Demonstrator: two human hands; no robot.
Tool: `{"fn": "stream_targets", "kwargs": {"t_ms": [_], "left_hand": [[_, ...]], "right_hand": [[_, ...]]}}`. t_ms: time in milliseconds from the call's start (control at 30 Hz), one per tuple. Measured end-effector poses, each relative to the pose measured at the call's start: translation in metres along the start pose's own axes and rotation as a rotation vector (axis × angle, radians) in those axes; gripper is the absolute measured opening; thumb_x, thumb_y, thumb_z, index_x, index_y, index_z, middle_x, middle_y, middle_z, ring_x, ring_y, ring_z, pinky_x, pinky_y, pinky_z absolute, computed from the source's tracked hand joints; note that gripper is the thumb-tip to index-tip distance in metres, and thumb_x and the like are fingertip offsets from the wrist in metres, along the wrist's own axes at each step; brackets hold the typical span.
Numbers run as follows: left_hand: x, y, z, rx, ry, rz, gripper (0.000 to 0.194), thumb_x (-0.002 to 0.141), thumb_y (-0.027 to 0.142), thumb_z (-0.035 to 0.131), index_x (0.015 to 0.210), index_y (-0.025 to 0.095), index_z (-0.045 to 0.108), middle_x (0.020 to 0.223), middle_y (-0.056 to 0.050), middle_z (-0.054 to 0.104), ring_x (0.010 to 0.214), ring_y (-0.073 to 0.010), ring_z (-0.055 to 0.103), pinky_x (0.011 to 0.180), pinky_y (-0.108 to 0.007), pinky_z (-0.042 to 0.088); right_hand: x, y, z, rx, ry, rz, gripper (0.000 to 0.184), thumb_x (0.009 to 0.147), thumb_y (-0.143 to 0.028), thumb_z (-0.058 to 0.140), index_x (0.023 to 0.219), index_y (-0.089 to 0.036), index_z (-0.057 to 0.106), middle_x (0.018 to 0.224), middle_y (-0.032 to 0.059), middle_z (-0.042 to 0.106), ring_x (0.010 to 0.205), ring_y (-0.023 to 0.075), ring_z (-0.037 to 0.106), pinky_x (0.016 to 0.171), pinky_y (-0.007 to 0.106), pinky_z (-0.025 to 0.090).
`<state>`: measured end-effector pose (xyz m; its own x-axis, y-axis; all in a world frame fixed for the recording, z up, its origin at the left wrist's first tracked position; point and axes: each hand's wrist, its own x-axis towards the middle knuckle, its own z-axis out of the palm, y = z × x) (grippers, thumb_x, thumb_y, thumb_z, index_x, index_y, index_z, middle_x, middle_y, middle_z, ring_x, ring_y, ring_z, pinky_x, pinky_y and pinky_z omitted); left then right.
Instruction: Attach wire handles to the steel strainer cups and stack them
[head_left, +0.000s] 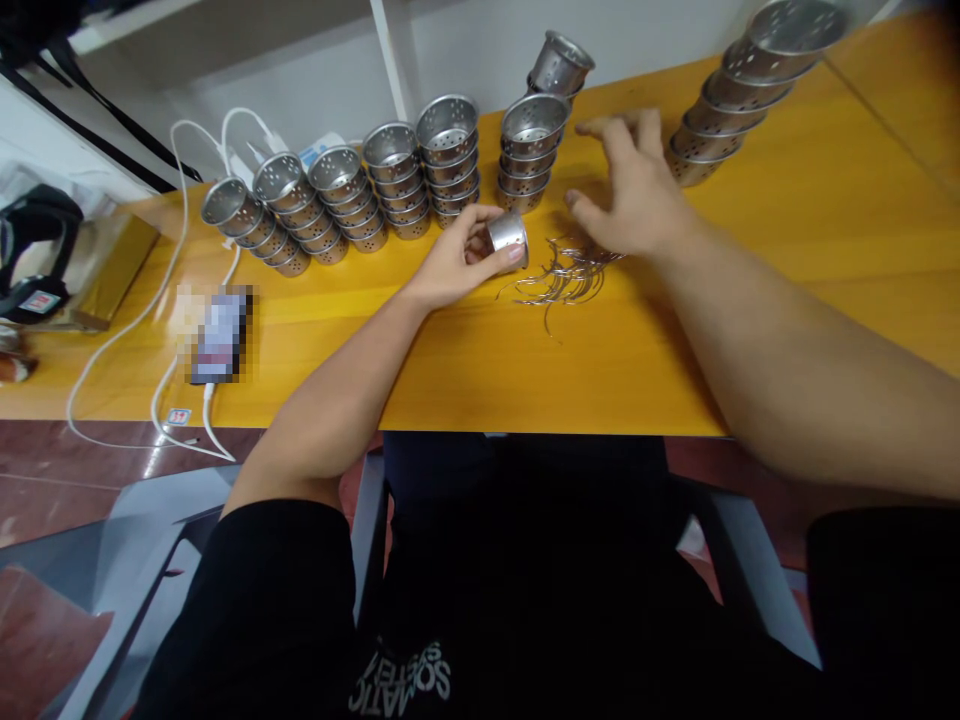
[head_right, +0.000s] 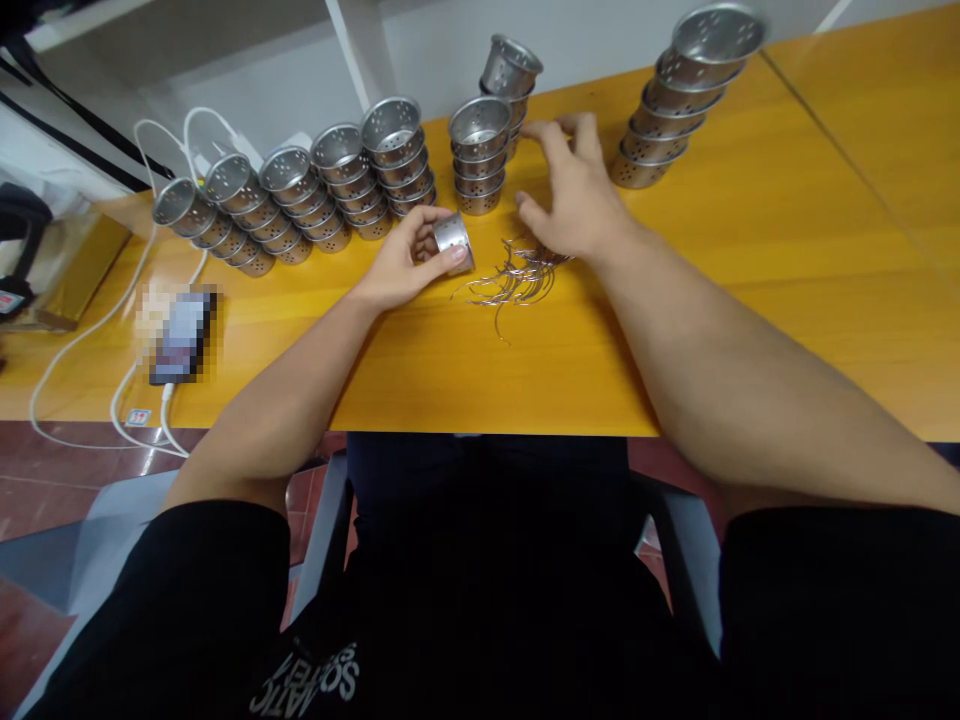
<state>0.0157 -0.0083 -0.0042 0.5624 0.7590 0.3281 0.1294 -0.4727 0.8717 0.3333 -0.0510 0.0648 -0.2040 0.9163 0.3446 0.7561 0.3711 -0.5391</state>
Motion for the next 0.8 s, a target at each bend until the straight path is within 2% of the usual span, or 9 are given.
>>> {"fn": "stream_targets", "kwargs": {"t_ms": [67, 167, 267, 333, 433, 533, 633, 700, 800], "left_hand": [[0.000, 0.000, 0.001, 0.005, -0.006, 0.003, 0.093, 0.104, 0.089, 0.099, 0.160, 0.021, 0.068, 0.141, -0.014, 0.083, 0.120, -0.0270, 0.084, 0.117, -0.048, 0.073], [0.000, -0.002, 0.001, 0.006, -0.007, 0.019, 0.103, 0.100, 0.100, 0.095, 0.159, 0.022, 0.066, 0.138, -0.013, 0.081, 0.115, -0.0265, 0.083, 0.112, -0.048, 0.072], [0.001, -0.003, 0.001, 0.018, -0.011, 0.024, 0.107, 0.098, 0.105, 0.094, 0.159, 0.022, 0.066, 0.136, -0.013, 0.080, 0.111, -0.0260, 0.082, 0.110, -0.048, 0.072], [0.001, -0.003, 0.000, 0.021, -0.012, 0.017, 0.110, 0.097, 0.107, 0.094, 0.159, 0.021, 0.067, 0.135, -0.013, 0.080, 0.110, -0.0261, 0.081, 0.110, -0.049, 0.072], [0.000, -0.002, -0.001, 0.022, -0.006, 0.009, 0.116, 0.094, 0.112, 0.093, 0.160, 0.020, 0.068, 0.137, -0.014, 0.081, 0.112, -0.0269, 0.082, 0.113, -0.051, 0.072], [0.000, -0.002, -0.003, 0.046, 0.019, 0.012, 0.120, 0.094, 0.115, 0.089, 0.166, 0.022, 0.066, 0.148, -0.016, 0.079, 0.128, -0.0308, 0.084, 0.122, -0.054, 0.070], [0.003, 0.000, -0.007, 0.117, 0.075, 0.062, 0.126, 0.095, 0.122, 0.079, 0.176, 0.026, 0.060, 0.163, -0.018, 0.074, 0.152, -0.0359, 0.079, 0.135, -0.055, 0.065], [0.006, 0.004, -0.010, 0.201, 0.144, 0.136, 0.129, 0.099, 0.124, 0.066, 0.186, 0.030, 0.051, 0.175, -0.018, 0.067, 0.168, -0.0378, 0.072, 0.143, -0.054, 0.061], [0.009, 0.015, -0.010, 0.337, 0.274, 0.259, 0.130, 0.107, 0.123, 0.046, 0.201, 0.034, 0.029, 0.194, -0.017, 0.050, 0.187, -0.0369, 0.059, 0.152, -0.047, 0.055]], "right_hand": [[-0.001, -0.005, -0.002, 0.015, 0.014, -0.029, 0.096, 0.121, -0.062, 0.073, 0.206, -0.033, 0.040, 0.198, 0.0222, 0.041, 0.190, 0.0386, 0.037, 0.166, 0.054, 0.028], [-0.001, -0.016, 0.001, 0.010, -0.020, -0.072, 0.102, 0.120, -0.063, 0.073, 0.210, -0.039, 0.032, 0.203, 0.0168, 0.040, 0.193, 0.0404, 0.033, 0.167, 0.056, 0.025], [0.000, -0.024, 0.006, -0.014, -0.043, -0.057, 0.100, 0.118, -0.061, 0.074, 0.207, -0.033, 0.038, 0.200, 0.0209, 0.042, 0.189, 0.0420, 0.038, 0.166, 0.057, 0.028], [0.001, -0.024, 0.005, -0.018, -0.019, -0.041, 0.089, 0.119, -0.058, 0.074, 0.199, -0.032, 0.045, 0.195, 0.0234, 0.045, 0.184, 0.0417, 0.043, 0.163, 0.060, 0.033], [0.002, -0.017, 0.000, -0.020, 0.030, -0.014, 0.067, 0.119, -0.059, 0.076, 0.179, -0.037, 0.056, 0.186, 0.0224, 0.055, 0.173, 0.0439, 0.050, 0.157, 0.066, 0.041], [0.003, -0.011, -0.005, -0.017, 0.036, -0.020, 0.050, 0.121, -0.067, 0.074, 0.161, -0.038, 0.066, 0.177, 0.0218, 0.062, 0.167, 0.0467, 0.053, 0.155, 0.066, 0.043], [0.002, -0.012, -0.005, 0.008, 0.000, -0.033, 0.046, 0.121, -0.075, 0.071, 0.149, -0.038, 0.072, 0.173, 0.0207, 0.066, 0.169, 0.0479, 0.055, 0.156, 0.065, 0.043], [0.000, -0.015, -0.006, 0.033, -0.022, -0.042, 0.050, 0.119, -0.081, 0.071, 0.146, -0.040, 0.074, 0.174, 0.0194, 0.068, 0.169, 0.0484, 0.055, 0.155, 0.066, 0.043], [-0.003, -0.024, -0.007, 0.100, -0.054, -0.085, 0.054, 0.113, -0.087, 0.077, 0.146, -0.043, 0.076, 0.177, 0.0176, 0.069, 0.168, 0.0488, 0.053, 0.154, 0.067, 0.045]]}}
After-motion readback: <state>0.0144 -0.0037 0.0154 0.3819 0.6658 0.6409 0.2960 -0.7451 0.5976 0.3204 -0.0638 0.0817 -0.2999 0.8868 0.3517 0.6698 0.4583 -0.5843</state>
